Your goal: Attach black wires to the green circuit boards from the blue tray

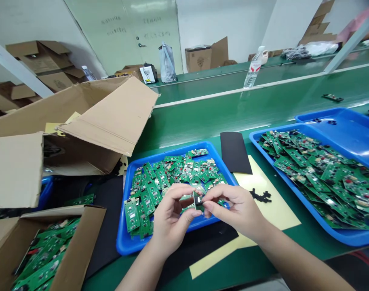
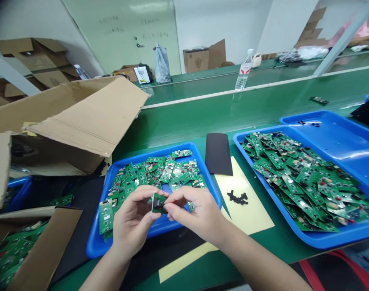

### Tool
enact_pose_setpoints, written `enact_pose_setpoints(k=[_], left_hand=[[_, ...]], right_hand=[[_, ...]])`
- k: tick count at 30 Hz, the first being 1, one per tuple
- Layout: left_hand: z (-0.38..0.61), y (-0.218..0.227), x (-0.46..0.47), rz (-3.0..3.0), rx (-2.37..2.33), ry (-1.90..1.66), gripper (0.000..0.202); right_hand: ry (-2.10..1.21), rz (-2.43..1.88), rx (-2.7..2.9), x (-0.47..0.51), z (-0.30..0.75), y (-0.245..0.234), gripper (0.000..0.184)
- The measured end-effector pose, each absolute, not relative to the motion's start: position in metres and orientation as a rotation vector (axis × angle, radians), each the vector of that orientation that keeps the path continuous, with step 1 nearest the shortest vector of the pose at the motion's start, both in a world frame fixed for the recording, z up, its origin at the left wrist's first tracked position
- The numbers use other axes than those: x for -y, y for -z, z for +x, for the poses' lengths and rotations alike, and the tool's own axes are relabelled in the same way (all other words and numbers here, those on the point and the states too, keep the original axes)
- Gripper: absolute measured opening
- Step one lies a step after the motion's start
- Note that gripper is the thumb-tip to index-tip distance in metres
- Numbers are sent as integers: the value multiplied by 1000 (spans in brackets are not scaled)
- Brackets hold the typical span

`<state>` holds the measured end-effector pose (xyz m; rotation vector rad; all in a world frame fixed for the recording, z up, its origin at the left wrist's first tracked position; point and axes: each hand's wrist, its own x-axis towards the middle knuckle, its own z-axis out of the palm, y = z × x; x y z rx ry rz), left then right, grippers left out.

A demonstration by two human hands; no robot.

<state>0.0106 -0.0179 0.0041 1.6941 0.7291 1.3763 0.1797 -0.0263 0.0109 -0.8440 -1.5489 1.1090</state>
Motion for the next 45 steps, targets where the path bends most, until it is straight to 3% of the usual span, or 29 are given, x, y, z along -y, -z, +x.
enact_pose_setpoints(k=[8, 17, 40, 45], left_hand=[[17, -10, 19, 1463, -720, -1255, 22], [15, -9, 18, 1457, -684, -1129, 22], [9, -7, 15, 1222, -685, -923, 28], [8, -9, 16, 1085, -694, -838, 33]], right_hand=[[-506, -824, 1699, 25, 177, -11, 8], [-706, -925, 1615, 27, 178, -19, 11], [-248, -857, 1771, 23, 182, -7, 11], [-345, -781, 1826, 20, 188, -8, 16]])
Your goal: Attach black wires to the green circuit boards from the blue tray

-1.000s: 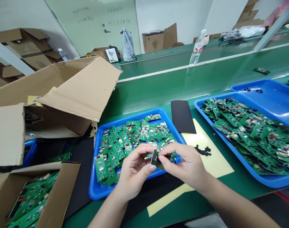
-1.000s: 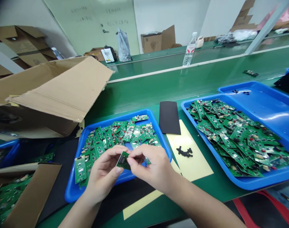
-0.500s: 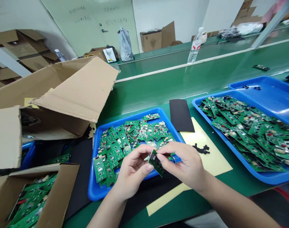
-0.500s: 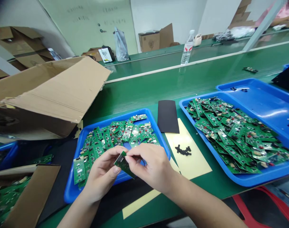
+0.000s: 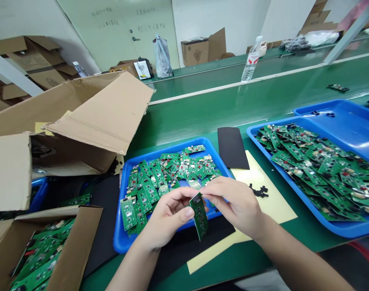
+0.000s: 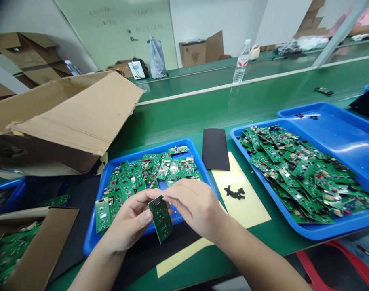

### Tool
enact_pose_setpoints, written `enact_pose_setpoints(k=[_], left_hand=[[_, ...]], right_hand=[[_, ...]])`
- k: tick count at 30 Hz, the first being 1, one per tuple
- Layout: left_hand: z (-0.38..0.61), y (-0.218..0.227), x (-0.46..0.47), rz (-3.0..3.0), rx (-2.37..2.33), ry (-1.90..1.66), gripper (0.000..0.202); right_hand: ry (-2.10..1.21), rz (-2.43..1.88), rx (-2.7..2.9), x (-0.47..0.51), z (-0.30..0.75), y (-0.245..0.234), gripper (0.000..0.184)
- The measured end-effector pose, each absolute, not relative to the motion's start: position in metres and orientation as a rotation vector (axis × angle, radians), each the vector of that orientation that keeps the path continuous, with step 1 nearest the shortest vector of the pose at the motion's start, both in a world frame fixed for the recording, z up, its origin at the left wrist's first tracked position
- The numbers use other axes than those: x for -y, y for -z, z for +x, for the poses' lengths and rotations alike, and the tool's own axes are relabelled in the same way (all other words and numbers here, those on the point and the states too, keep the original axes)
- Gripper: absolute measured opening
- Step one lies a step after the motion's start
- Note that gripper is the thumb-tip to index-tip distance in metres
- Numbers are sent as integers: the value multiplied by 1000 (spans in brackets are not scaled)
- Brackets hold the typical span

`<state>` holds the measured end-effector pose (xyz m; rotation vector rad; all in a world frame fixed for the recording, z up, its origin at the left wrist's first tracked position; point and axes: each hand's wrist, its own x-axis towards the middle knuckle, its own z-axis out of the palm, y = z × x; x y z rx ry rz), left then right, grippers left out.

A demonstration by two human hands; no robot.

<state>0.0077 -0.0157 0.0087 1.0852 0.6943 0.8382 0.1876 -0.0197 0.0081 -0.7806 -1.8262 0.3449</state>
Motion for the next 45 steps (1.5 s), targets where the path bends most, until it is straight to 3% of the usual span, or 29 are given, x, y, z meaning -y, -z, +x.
enact_pose_setpoints(k=[8, 14, 20, 24, 32, 35, 40, 45], left_hand=[[8, -13, 15, 854, -667, -655, 28], [3, -14, 12, 832, -730, -545, 39], [1, -14, 9, 1057, -831, -653, 36], [3, -15, 9, 1524, -979, -774, 24], [-1, -7, 8, 2647, -889, -1372, 37], [-4, -4, 10, 2776, -875, -1451, 39], [-8, -5, 14, 2904, -862, -1416, 27], [-8, -6, 14, 2904, -854, -1443, 28]], right_hand=[[-245, -729, 1930, 15, 194, -11, 21], [-269, -708, 1978, 14, 192, -9, 27], [-383, -674, 1940, 15, 189, -7, 29], [-646, -641, 1744, 20, 192, -8, 47], [-1163, -626, 976, 9, 205, -11, 30], [-1419, -751, 941, 6, 202, -7, 28], [-2019, -698, 1135, 14, 191, -7, 53], [-2047, -650, 1125, 19, 187, -11, 52]])
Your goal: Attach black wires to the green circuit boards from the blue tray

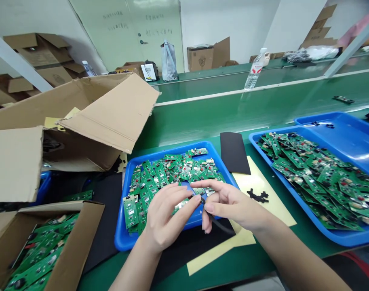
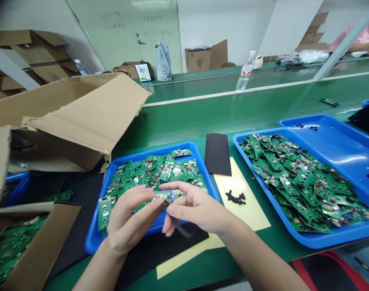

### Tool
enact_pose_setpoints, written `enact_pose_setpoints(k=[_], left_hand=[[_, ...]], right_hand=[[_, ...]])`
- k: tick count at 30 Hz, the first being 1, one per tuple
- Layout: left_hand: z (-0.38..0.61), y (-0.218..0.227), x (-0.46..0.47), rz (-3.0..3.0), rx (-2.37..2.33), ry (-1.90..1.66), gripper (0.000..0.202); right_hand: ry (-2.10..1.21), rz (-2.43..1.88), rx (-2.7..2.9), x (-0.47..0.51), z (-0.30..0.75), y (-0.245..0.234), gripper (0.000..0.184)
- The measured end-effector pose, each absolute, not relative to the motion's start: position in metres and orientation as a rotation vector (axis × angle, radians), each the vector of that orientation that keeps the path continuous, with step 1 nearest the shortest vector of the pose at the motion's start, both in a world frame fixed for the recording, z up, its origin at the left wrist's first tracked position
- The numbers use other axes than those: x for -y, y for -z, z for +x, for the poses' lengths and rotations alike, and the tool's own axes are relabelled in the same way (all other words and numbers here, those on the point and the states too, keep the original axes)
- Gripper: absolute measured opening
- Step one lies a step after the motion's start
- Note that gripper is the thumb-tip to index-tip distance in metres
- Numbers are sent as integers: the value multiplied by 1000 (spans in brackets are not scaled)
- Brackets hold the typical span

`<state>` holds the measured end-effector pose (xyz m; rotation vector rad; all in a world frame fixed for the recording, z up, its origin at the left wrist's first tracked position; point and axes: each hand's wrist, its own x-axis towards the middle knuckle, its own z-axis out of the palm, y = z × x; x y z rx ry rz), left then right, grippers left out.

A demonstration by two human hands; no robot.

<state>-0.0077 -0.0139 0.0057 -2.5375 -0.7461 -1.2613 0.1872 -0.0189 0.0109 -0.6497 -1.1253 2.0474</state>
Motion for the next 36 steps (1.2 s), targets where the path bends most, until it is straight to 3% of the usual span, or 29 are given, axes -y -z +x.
enact_pose_setpoints(k=[8, 21, 29, 36], left_hand=[[1, -10, 13, -2527, 892, 1416, 28], [3, -10, 12, -2746, 959, 1464, 26], [7, -5, 16, -3049, 1184, 1622, 35], [12, -11, 17, -3012, 1156, 1584, 31]], right_hand=[[-2072, -610, 1047, 18, 187, -11, 41], [-1997, -643, 1156, 17, 189, -10, 41], [-1591, -762, 1491, 22, 191, -8, 43], [-1332, -792, 1700, 23, 189, -7, 50]])
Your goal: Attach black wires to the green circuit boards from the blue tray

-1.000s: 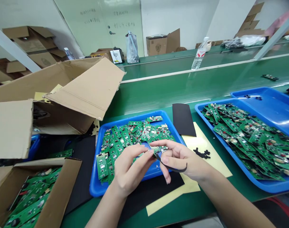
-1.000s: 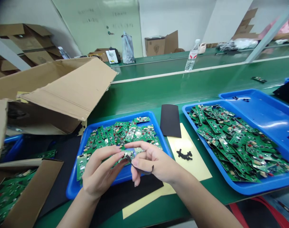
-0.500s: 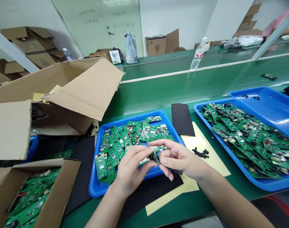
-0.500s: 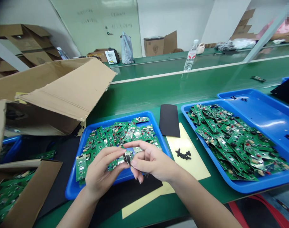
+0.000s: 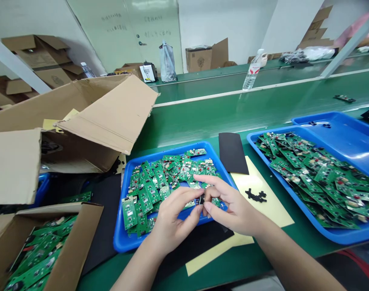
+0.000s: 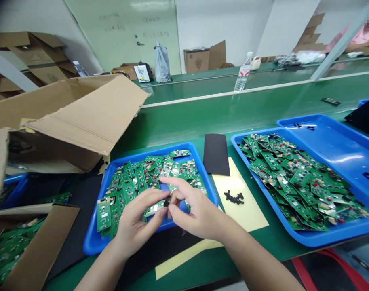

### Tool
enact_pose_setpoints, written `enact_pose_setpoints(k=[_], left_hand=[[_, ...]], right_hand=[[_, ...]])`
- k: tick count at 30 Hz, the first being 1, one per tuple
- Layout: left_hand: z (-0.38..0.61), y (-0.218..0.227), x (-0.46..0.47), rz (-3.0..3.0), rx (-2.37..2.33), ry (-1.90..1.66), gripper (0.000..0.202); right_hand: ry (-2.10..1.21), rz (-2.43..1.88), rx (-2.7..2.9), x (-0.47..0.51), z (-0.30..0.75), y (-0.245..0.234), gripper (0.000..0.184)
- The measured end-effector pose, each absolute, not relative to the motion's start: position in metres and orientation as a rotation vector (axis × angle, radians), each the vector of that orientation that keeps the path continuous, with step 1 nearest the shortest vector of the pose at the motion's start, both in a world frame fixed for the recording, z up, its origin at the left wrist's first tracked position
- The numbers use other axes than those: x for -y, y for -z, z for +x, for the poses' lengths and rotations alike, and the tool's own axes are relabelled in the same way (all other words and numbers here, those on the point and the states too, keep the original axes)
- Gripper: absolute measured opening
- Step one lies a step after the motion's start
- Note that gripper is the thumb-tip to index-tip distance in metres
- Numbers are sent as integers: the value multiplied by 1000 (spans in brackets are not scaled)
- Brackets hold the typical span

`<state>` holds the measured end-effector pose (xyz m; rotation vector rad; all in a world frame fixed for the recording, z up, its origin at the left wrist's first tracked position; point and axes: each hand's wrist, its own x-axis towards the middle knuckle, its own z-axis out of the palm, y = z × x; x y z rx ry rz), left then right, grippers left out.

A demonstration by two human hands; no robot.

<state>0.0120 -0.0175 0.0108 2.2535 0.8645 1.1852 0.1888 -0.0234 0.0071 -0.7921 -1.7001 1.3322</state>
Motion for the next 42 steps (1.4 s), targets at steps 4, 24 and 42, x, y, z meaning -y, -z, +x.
enact_pose_setpoints(k=[4, 24, 42], left_hand=[[13, -9, 19, 2287, -887, -1195, 34], [22, 4, 18, 2252, -1041, -1199, 23], [24, 5, 20, 2209, -1010, -1174, 19]], right_hand=[[-1171, -870, 1783, 23, 186, -6, 48], [-864, -1232, 2006, 27, 176, -3, 52], [-684, -1280, 2072, 24, 176, -3, 56]])
